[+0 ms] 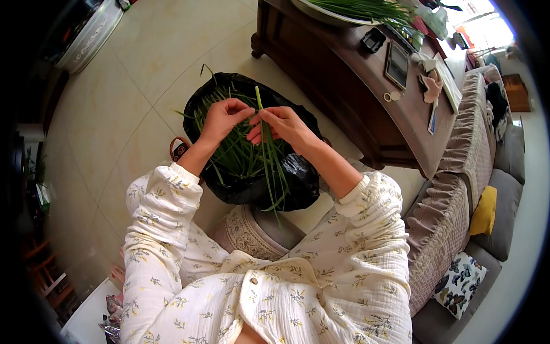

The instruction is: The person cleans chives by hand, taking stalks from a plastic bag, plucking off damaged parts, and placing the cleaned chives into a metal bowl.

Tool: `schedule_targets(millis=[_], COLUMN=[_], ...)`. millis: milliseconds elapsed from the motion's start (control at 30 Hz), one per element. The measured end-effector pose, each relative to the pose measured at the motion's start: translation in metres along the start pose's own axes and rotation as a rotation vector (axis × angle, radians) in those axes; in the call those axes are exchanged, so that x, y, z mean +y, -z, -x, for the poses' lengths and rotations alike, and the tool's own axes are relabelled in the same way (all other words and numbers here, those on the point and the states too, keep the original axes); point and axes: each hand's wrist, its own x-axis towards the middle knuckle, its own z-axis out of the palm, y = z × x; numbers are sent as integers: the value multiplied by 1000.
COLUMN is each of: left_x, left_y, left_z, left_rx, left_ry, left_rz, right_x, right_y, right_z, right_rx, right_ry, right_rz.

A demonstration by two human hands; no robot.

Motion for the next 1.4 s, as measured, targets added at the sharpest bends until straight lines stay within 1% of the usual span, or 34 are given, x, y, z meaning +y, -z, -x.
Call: schedule_targets(millis=[33, 100, 133, 233, 300, 433, 533, 633, 733, 800, 933, 1100, 1400], left_x=[1, 9, 13, 9, 4, 1, 6, 6, 7, 8, 5, 3, -6], left_y=[-5, -8, -8, -6, -7, -4, -7, -4, -2, -2, -3, -10, -18], left_z=[1, 2, 3, 1, 1, -1, 3, 2, 1, 1, 0, 3, 1], left_rx=[-3, -85, -125, -211, -177, -151, -194, -253, -215, -196, -190, -94, 19], left_ry=[-35, 93, 158, 153, 122, 124, 102, 172, 260, 264, 264, 241, 230], left_rz=[205, 381, 470, 454, 420, 428, 557, 579, 604, 596, 541, 526, 499], right_x=[0, -1, 2, 13, 14, 5, 2, -4, -11, -9, -12, -14, -10], right_y=[0, 0, 0, 2, 0, 0, 2, 2, 4, 9, 6, 0, -4], right_z=[0, 1, -1, -7, -8, -5, -4, -2, 0, -3, 0, 1, -3], right_rx=[14, 38, 42, 57, 75, 114, 135, 117, 115, 119, 139, 172, 202], right_ry=[-17, -52, -39, 11, 59, 100, 114, 115, 121, 123, 107, 82, 129], right_rz=[0, 2, 56, 236, 376, 436, 462, 506, 450, 386, 456, 548, 678])
